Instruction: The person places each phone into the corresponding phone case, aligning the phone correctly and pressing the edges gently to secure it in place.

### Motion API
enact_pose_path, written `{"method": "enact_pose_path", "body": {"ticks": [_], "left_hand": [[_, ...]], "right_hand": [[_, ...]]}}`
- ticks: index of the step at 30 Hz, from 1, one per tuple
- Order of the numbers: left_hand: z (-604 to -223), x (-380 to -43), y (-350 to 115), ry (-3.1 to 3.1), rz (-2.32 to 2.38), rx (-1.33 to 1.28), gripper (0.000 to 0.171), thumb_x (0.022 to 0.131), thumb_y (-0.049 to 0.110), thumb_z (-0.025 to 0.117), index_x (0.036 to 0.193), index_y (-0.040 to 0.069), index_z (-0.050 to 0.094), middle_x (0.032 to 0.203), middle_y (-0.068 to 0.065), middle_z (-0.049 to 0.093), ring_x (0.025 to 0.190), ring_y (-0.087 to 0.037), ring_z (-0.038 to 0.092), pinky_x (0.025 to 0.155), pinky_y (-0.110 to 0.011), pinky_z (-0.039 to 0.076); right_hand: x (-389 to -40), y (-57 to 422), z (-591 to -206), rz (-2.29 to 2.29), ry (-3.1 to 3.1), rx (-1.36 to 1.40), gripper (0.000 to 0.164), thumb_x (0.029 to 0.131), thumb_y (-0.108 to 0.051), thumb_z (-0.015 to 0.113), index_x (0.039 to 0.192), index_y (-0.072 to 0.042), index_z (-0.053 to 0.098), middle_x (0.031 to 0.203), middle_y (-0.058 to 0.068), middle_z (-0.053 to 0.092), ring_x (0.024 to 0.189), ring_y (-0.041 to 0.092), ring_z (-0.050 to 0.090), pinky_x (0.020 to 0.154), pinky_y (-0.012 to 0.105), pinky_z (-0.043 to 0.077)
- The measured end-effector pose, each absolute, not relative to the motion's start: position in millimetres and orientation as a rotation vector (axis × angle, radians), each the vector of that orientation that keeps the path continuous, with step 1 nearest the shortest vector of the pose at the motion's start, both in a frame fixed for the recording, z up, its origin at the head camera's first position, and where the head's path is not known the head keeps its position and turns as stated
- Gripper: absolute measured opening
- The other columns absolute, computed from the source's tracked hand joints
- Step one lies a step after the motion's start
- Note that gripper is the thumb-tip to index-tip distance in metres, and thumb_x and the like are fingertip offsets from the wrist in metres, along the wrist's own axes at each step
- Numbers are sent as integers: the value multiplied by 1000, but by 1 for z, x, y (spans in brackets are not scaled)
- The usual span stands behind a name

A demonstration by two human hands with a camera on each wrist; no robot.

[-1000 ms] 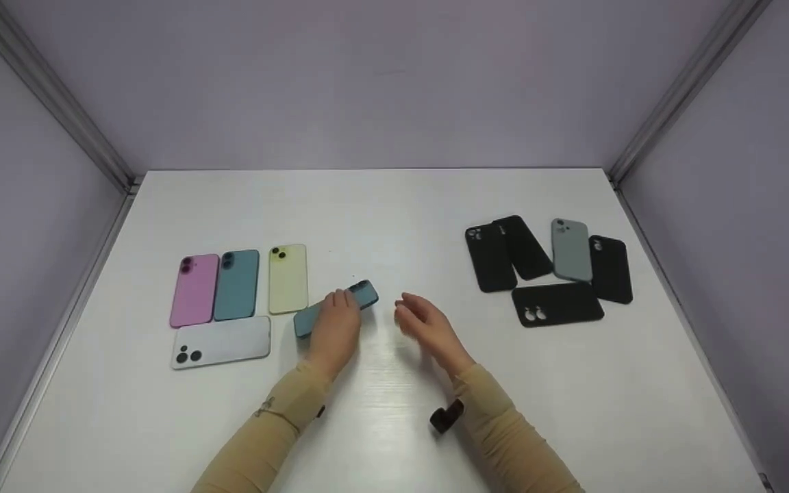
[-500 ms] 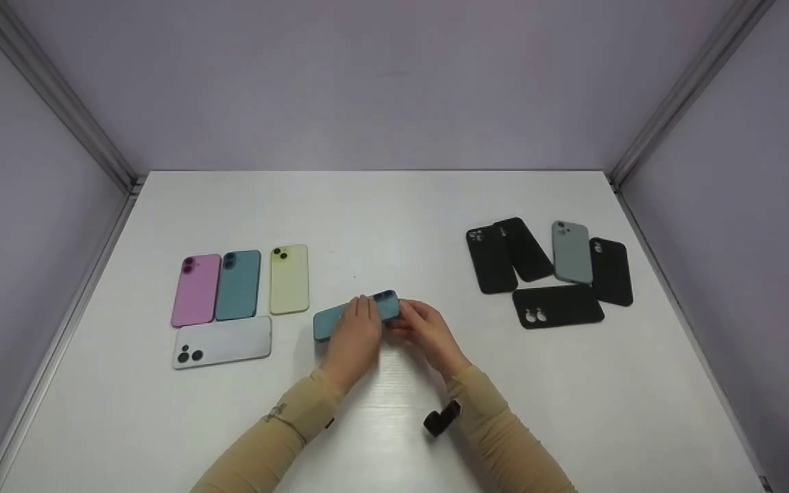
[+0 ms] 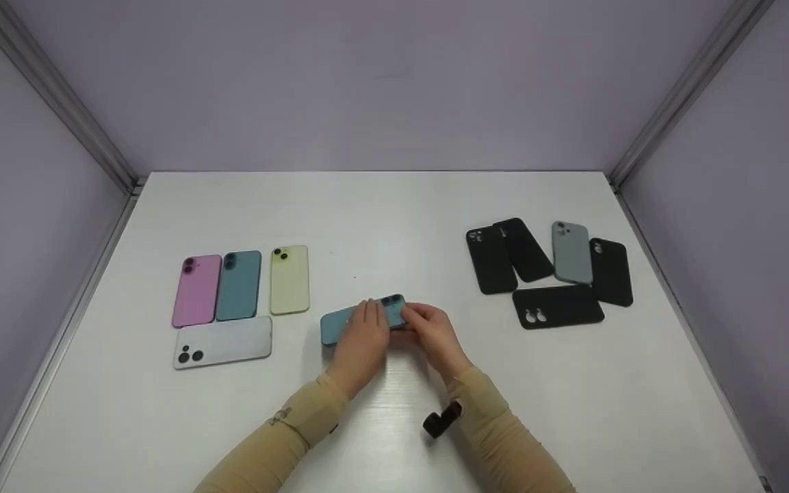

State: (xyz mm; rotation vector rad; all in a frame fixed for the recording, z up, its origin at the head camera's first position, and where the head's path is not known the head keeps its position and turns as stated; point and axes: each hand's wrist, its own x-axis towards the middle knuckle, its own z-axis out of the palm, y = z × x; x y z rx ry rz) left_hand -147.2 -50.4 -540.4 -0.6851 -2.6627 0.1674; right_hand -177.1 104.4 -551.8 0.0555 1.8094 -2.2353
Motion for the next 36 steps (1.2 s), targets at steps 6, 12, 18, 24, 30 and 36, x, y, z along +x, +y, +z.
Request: {"method": "enact_pose_path", "body": {"ticks": [6, 12, 18, 24, 30, 36], "left_hand": [[-541, -145, -50, -2684, 153, -709, 39, 92, -1, 66, 126, -17, 55, 122, -30, 59, 116, -37, 57, 92, -39, 53], [-538, -146, -52, -2682, 69, -702, 43, 92, -1, 66, 131, -15, 52, 131, -29, 55, 123, -37, 54, 92, -39, 53], [-527, -149, -57, -2707, -123, -718, 50, 90, 5, 72, 133, -12, 53, 135, -27, 54, 128, -37, 50, 98, -40, 49], [-518, -161, -71, -2780, -408, -686, 68, 85, 26, 80, 135, -11, 51, 138, -26, 52, 131, -38, 47, 109, -45, 37], [-503, -177, -91, -2935, -899, -609, 81, 87, 37, 77, 143, -10, 42, 144, -28, 46, 135, -40, 42, 112, -48, 32], [-493, -195, -107, -3113, -1327, -518, 79, 88, 38, 75, 147, -4, 42, 148, -21, 44, 138, -35, 39, 113, -45, 31]], "right_hand": [[-177, 106, -549, -2207, 1839, 100, 37, 100, -8, 57, 126, 19, 52, 106, 17, 66, 84, 15, 68, 78, 32, 57], [-179, 108, -545, -2188, 1879, 144, 36, 99, -4, 57, 128, 17, 53, 111, 20, 66, 87, 16, 68, 79, 30, 57], [-181, 113, -544, -2179, 1909, 131, 35, 99, -2, 56, 129, 15, 53, 115, 23, 65, 89, 18, 68, 77, 29, 57], [-184, 122, -542, -2156, 1973, 101, 35, 99, -4, 56, 130, 12, 55, 114, 20, 66, 91, 20, 67, 82, 36, 57], [-189, 130, -543, -2175, 1990, 97, 34, 99, 0, 54, 131, 12, 54, 115, 22, 63, 96, 22, 65, 83, 38, 56], [-191, 136, -541, -2143, 2043, 53, 33, 101, 0, 52, 132, 12, 53, 116, 22, 62, 98, 23, 65, 83, 35, 56]]}}
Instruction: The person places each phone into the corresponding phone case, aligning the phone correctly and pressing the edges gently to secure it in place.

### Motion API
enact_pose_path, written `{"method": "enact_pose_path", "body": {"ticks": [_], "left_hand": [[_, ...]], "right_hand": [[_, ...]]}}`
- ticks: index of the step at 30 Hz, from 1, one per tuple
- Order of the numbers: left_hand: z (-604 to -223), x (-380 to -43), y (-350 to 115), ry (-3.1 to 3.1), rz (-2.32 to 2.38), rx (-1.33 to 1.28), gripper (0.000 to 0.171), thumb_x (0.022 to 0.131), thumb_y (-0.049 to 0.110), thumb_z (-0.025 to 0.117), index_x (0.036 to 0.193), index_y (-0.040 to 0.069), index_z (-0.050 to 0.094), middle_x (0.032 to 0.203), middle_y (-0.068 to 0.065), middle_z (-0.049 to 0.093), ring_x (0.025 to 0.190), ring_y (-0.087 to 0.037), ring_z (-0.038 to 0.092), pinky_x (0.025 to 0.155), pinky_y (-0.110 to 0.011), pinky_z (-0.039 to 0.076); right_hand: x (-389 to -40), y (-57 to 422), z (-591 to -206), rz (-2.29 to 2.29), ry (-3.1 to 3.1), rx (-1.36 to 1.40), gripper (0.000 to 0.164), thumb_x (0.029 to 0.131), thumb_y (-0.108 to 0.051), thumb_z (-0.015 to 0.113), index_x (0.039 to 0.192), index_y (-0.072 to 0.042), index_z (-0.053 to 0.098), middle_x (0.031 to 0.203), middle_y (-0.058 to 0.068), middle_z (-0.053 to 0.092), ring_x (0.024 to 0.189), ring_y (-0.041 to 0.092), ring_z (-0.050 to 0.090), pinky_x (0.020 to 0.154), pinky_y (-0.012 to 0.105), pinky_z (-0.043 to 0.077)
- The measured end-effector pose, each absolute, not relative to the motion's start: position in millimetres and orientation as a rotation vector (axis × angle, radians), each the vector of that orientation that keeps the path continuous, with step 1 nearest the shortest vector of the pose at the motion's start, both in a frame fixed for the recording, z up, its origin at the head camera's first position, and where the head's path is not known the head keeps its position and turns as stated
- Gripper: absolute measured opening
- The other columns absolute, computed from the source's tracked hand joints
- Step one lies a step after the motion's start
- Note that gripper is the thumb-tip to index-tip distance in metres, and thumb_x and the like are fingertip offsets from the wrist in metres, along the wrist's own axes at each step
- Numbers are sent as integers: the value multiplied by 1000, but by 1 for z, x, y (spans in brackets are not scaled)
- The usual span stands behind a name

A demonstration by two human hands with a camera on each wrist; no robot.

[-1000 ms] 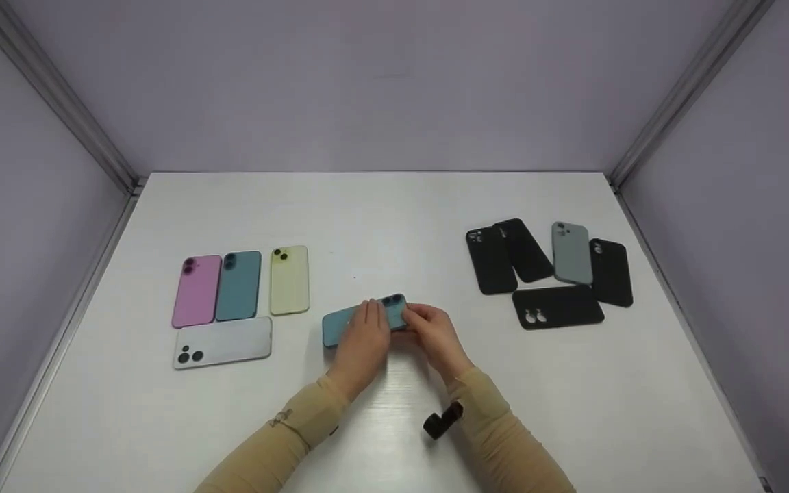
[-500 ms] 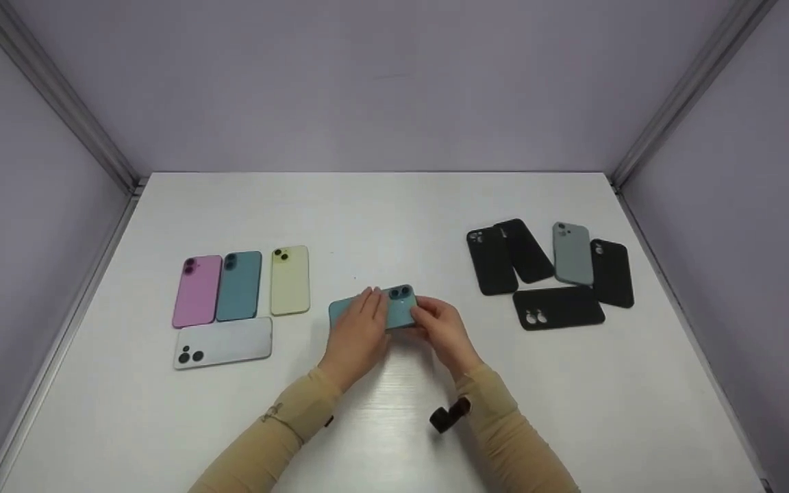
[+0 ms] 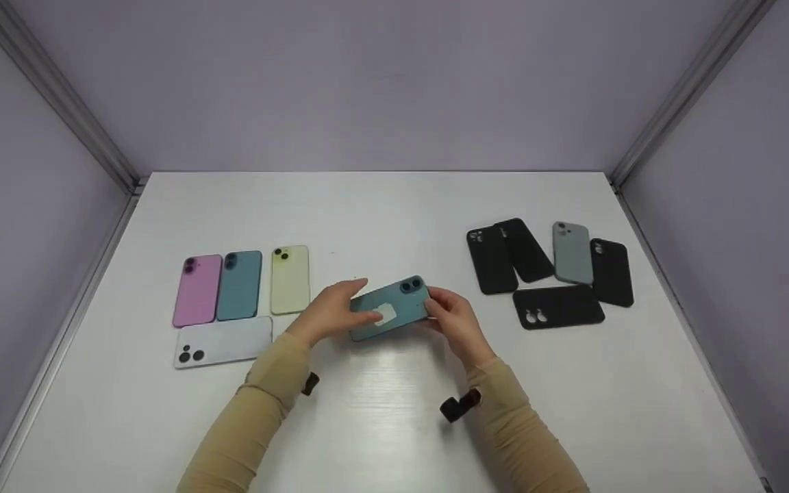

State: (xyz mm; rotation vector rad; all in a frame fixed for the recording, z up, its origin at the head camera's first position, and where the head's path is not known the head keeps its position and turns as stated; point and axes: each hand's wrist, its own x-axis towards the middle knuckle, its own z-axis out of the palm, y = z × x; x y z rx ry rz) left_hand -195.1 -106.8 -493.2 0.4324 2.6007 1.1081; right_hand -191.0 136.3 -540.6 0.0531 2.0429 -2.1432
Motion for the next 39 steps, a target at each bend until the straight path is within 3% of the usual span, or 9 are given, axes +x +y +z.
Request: {"method": "enact_pose_path", "body": {"ticks": [6, 12, 23, 32, 39], "left_hand": [[-496, -207, -115, 2364, 1245, 419, 79, 86, 40, 76, 147, 2, 44, 143, -16, 51, 130, -30, 49, 107, -43, 40], [-504, -213, -111, 2248, 1311, 393, 67, 83, 42, 77, 136, 7, 58, 127, -6, 60, 116, -23, 54, 101, -42, 45], [-511, -214, -103, 2138, 1393, 357, 48, 90, 28, 72, 126, -1, 63, 116, -8, 68, 105, -20, 61, 95, -39, 48], [-519, -210, -96, 2158, 1388, 369, 25, 93, 20, 67, 110, 1, 71, 99, -2, 67, 88, -15, 59, 80, -31, 50], [-527, -199, -85, 2132, 1528, 340, 20, 95, 17, 65, 104, -1, 70, 96, -3, 64, 87, -15, 56, 79, -30, 49]], "right_hand": [[-192, 139, -535, -2116, 2080, 17, 31, 101, 0, 51, 130, 12, 55, 114, 20, 64, 98, 22, 64, 82, 35, 56], [-191, 140, -533, -2073, 2107, 1, 30, 102, 0, 51, 129, 9, 58, 115, 18, 65, 97, 23, 64, 82, 34, 56], [-193, 140, -532, -2057, 2138, -29, 31, 102, 2, 49, 130, 11, 56, 117, 21, 63, 97, 23, 64, 84, 36, 55], [-194, 142, -528, -2037, 2174, -45, 30, 102, 0, 50, 129, 11, 57, 120, 21, 63, 96, 21, 64, 83, 34, 55], [-197, 147, -525, -2027, 2212, -28, 27, 102, -3, 53, 124, 9, 62, 114, 17, 67, 90, 18, 64, 79, 31, 55]]}}
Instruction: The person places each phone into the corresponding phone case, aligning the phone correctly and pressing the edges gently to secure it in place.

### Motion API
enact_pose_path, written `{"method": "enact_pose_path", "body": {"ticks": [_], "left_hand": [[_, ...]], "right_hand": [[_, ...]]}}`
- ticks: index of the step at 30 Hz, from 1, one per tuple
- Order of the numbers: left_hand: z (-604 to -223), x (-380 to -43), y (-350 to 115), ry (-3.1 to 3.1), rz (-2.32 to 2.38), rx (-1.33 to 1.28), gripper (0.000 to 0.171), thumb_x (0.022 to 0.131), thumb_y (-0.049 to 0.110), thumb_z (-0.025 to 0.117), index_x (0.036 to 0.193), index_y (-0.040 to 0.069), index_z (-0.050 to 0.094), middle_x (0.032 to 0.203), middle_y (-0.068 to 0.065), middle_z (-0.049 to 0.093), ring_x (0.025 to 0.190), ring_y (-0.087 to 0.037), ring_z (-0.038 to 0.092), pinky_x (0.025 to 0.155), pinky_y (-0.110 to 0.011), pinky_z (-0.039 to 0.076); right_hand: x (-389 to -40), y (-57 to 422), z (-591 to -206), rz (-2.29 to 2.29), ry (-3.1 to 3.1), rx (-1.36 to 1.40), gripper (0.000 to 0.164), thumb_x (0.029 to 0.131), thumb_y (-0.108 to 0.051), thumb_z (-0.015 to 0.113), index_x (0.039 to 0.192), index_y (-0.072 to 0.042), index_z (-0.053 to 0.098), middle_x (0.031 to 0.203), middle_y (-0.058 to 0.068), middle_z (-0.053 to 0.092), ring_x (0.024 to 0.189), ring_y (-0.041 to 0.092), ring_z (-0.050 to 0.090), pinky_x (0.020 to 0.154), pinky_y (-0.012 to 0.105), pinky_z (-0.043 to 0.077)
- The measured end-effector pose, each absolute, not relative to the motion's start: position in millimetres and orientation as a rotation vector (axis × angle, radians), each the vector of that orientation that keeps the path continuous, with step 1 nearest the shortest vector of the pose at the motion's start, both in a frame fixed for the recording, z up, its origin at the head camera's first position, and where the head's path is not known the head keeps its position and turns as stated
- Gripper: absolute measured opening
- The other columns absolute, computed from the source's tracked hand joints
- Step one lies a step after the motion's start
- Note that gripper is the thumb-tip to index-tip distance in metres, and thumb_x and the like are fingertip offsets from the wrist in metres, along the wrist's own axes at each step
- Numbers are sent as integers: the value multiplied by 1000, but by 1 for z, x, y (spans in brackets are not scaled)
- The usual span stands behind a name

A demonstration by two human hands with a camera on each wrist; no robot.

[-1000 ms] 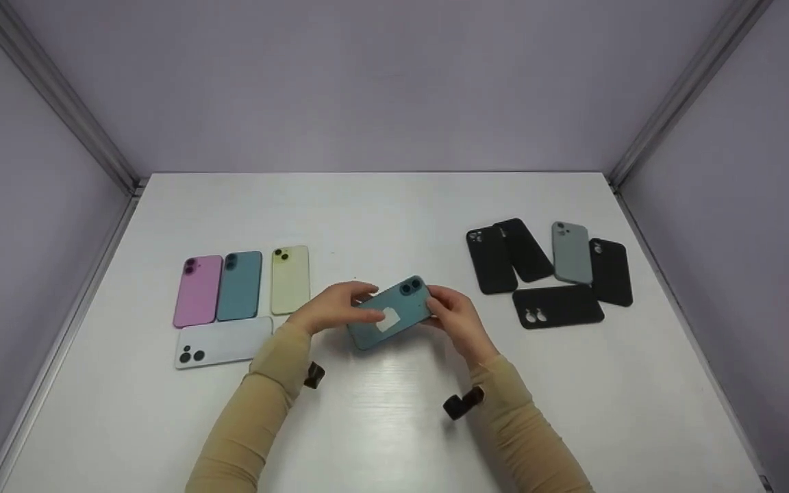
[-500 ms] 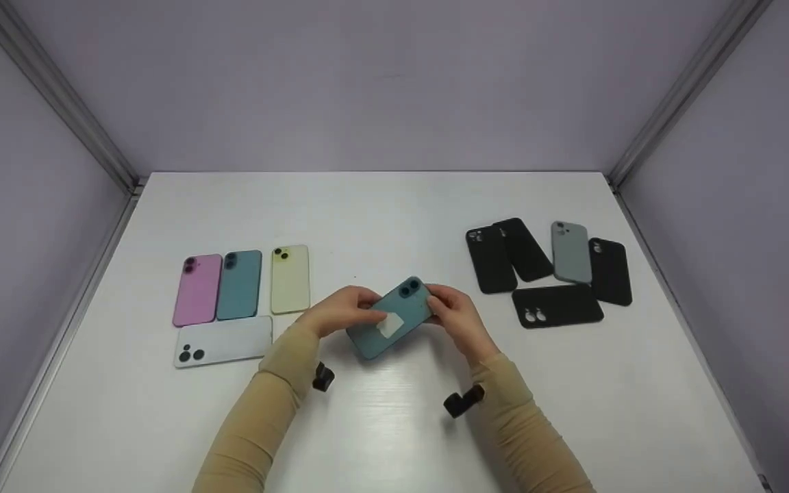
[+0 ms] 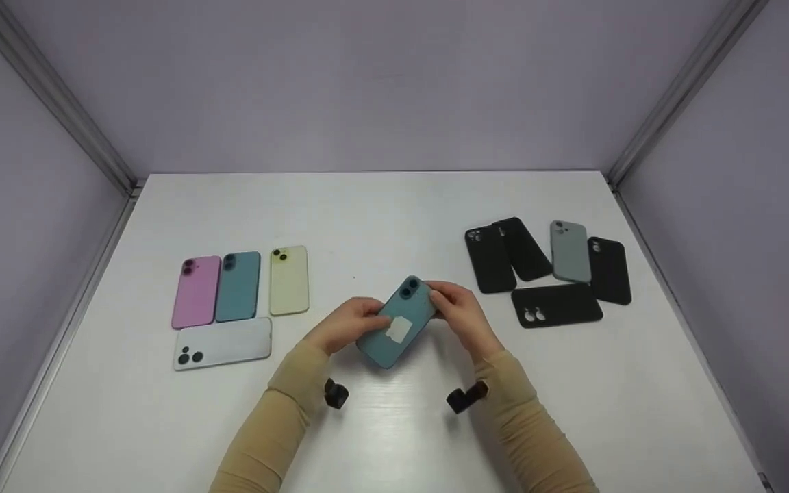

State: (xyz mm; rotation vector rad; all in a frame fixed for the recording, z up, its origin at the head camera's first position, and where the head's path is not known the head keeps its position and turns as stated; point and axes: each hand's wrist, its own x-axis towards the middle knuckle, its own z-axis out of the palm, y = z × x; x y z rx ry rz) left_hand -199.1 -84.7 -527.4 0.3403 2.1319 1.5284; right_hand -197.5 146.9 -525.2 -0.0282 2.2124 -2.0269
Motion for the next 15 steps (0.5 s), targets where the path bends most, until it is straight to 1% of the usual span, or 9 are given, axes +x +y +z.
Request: {"method": "enact_pose_path", "body": {"ticks": [4, 8, 11, 15], "left_hand": [[-532, -191, -77, 2089, 1646, 290, 21, 96, 15, 64, 105, -4, 67, 98, -4, 63, 89, -16, 54, 80, -31, 48], [-536, -185, -70, 2043, 1736, 222, 21, 96, 13, 63, 107, -5, 66, 95, -3, 64, 88, -16, 55, 79, -31, 48], [-540, -182, -67, 2028, 1768, 172, 23, 96, 13, 63, 108, -6, 66, 95, -4, 65, 88, -16, 56, 80, -31, 48], [-545, -179, -63, 2023, 1804, 111, 30, 97, 15, 62, 117, -7, 65, 101, -6, 67, 94, -18, 58, 86, -35, 49]], "right_hand": [[-199, 150, -524, -2078, 2153, 20, 27, 102, -8, 55, 121, 8, 64, 112, 17, 67, 93, 20, 65, 81, 32, 55], [-198, 153, -524, -2095, 2120, 40, 30, 102, -17, 56, 122, 5, 65, 113, 13, 68, 97, 20, 65, 83, 32, 54], [-197, 156, -525, -2099, 2114, -3, 33, 103, -20, 56, 124, 3, 64, 116, 12, 67, 98, 20, 64, 85, 32, 53], [-196, 160, -527, -2114, 2103, -84, 37, 103, -21, 55, 129, 6, 60, 119, 16, 66, 98, 21, 65, 89, 36, 53]]}}
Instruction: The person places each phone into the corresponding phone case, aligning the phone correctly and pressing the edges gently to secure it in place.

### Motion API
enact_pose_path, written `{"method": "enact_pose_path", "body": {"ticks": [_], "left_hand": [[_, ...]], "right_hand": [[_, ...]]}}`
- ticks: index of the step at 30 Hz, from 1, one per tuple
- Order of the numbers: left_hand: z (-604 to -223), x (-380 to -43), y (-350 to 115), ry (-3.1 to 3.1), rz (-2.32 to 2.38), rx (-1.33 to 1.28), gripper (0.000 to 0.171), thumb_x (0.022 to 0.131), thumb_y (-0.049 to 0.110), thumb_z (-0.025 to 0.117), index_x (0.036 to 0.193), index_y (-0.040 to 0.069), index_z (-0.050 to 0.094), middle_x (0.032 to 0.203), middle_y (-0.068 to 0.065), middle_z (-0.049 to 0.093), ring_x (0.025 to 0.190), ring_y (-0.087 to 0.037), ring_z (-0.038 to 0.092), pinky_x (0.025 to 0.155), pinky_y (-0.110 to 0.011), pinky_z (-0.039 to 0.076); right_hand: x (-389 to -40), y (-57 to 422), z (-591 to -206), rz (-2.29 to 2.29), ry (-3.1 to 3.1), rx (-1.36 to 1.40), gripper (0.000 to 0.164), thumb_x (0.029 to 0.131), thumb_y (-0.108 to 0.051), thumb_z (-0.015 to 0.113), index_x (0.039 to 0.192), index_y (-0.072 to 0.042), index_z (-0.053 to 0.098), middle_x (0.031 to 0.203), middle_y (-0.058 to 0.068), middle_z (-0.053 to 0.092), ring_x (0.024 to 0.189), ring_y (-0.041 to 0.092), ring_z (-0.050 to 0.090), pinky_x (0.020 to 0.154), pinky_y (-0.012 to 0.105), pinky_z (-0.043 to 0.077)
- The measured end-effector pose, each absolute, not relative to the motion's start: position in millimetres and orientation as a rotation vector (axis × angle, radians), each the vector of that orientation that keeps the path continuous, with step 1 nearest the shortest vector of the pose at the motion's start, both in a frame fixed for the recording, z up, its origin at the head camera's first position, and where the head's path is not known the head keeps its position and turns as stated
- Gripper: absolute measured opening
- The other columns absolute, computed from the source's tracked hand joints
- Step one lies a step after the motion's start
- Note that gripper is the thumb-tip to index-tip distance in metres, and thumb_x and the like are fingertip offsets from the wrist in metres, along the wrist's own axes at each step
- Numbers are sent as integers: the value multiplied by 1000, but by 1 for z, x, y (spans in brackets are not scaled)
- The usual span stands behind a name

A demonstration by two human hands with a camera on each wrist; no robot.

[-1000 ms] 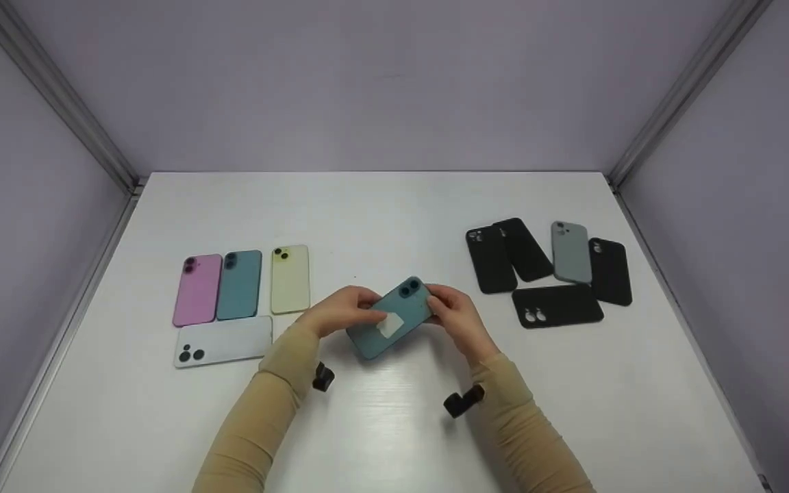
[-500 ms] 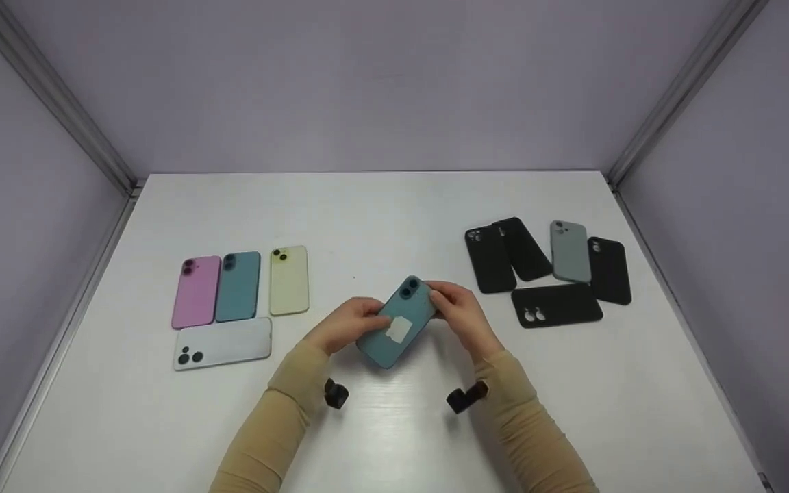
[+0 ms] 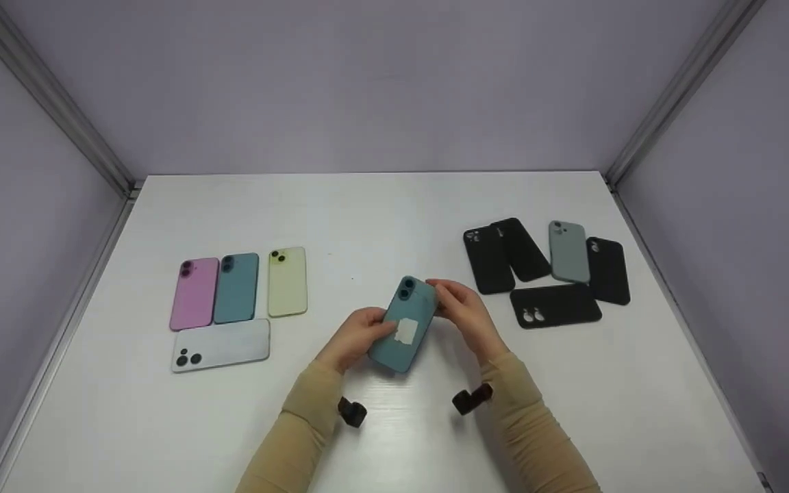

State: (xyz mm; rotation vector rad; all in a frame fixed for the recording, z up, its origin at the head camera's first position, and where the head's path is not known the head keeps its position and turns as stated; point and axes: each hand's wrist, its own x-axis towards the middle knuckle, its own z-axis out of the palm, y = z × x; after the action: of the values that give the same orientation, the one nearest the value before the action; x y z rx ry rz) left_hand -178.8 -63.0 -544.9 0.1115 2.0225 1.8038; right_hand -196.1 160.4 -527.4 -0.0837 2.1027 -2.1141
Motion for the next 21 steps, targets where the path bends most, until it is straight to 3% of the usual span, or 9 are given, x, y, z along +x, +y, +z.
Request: {"method": "enact_pose_path", "body": {"ticks": [11, 21], "left_hand": [[-550, -172, -57, 1988, 1928, -29, 31, 99, 15, 60, 118, -9, 63, 109, -11, 67, 104, -23, 57, 100, -46, 42], [-553, -168, -53, 1926, 1997, -116, 34, 100, 15, 59, 123, -10, 61, 116, -16, 66, 113, -27, 57, 108, -51, 36]], "right_hand": [[-194, 183, -535, -2051, 2178, -31, 47, 102, -23, 57, 139, 5, 49, 127, 19, 62, 119, 30, 58, 104, 42, 43], [-195, 214, -538, -2030, 2263, 42, 52, 102, -22, 58, 142, 7, 43, 135, 23, 56, 124, 31, 54, 107, 44, 39]]}}
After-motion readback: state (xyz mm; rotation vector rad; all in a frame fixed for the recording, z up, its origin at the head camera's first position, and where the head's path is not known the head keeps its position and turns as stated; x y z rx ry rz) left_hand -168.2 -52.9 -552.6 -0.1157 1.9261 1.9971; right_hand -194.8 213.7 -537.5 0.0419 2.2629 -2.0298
